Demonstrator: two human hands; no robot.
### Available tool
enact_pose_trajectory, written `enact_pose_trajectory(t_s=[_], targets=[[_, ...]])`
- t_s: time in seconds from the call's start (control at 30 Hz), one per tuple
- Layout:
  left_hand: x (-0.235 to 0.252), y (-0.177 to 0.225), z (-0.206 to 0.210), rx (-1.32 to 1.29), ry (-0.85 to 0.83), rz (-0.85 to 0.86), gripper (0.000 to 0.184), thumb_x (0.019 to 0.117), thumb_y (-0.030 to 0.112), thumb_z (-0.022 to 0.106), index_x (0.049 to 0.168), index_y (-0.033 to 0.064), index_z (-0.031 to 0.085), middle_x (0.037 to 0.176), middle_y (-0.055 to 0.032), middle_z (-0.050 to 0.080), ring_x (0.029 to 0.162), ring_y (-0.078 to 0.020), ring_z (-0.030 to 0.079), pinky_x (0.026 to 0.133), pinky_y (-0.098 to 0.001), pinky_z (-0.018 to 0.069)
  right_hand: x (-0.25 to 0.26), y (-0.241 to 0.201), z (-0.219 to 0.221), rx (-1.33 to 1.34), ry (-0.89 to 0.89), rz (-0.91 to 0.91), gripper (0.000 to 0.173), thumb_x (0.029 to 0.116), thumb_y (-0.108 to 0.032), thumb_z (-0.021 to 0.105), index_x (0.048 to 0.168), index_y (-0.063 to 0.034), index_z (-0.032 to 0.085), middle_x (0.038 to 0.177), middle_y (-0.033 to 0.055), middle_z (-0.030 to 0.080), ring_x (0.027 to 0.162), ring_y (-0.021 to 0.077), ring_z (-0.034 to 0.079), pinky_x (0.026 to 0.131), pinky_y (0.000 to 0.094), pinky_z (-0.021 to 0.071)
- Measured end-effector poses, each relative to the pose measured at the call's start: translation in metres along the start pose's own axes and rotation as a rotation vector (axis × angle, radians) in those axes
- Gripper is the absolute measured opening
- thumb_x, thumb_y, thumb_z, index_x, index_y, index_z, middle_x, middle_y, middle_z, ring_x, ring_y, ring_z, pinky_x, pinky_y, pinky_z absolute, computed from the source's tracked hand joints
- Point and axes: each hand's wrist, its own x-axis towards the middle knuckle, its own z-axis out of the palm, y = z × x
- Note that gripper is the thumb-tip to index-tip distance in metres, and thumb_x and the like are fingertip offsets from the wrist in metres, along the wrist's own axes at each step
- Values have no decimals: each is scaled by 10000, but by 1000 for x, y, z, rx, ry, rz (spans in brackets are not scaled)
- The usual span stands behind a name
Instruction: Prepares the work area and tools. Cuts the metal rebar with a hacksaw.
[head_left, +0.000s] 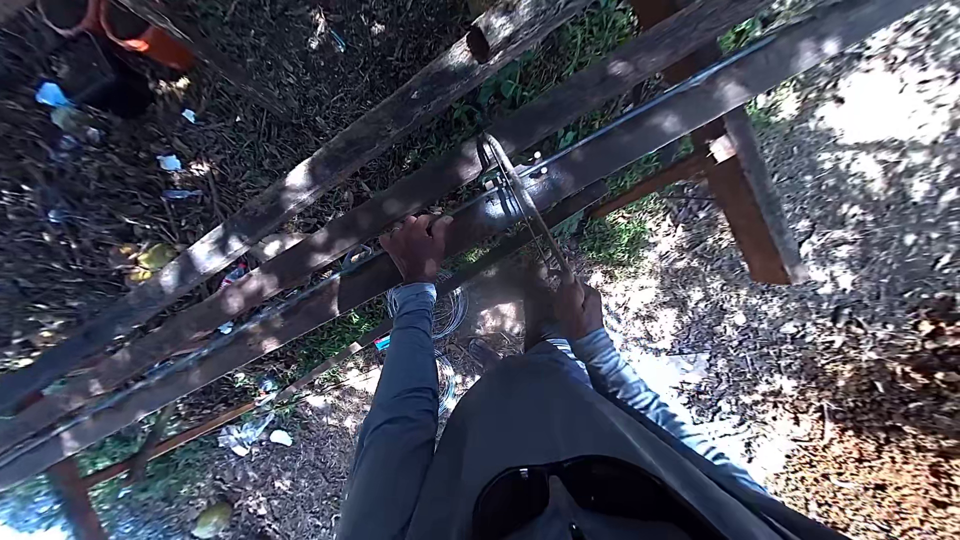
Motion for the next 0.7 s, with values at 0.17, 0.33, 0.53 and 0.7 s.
enact_pose_trajectory(t_s=[0.17,0.33,0.53,0.7], targets=[[2,-1,-2,7,-24,-11,641,954,774,391,937,229,727,899,-14,697,945,-273,653,965,-607,419,8,-43,-5,-80,-2,36,695,1071,-533,213,764,-48,605,563,25,476,508,161,510,510,425,463],[0,0,-4,19,-28,-14,601,967,753,396,948,251,726,878,-1,690,919,-243,649,945,-562,432,123,-81,50,-111,8,4,715,1076,-532,240,845,3,655,739,180,642,741,340,672,704,585,536],[1,1,-5,5,-18,-5,583,963,743,425,969,253,739,893,-16,701,925,-254,657,959,-578,421,39,-20,21,31,-14,18,758,1047,-652,175,797,-72,595,577,49,478,504,208,511,505,466,475],[2,2,-6,-7,-23,-15,592,959,743,434,934,230,730,880,-21,697,929,-265,655,969,-593,408,-14,-11,-14,-31,11,1,749,1060,-600,190,808,-48,629,565,5,470,496,140,492,493,404,462]])
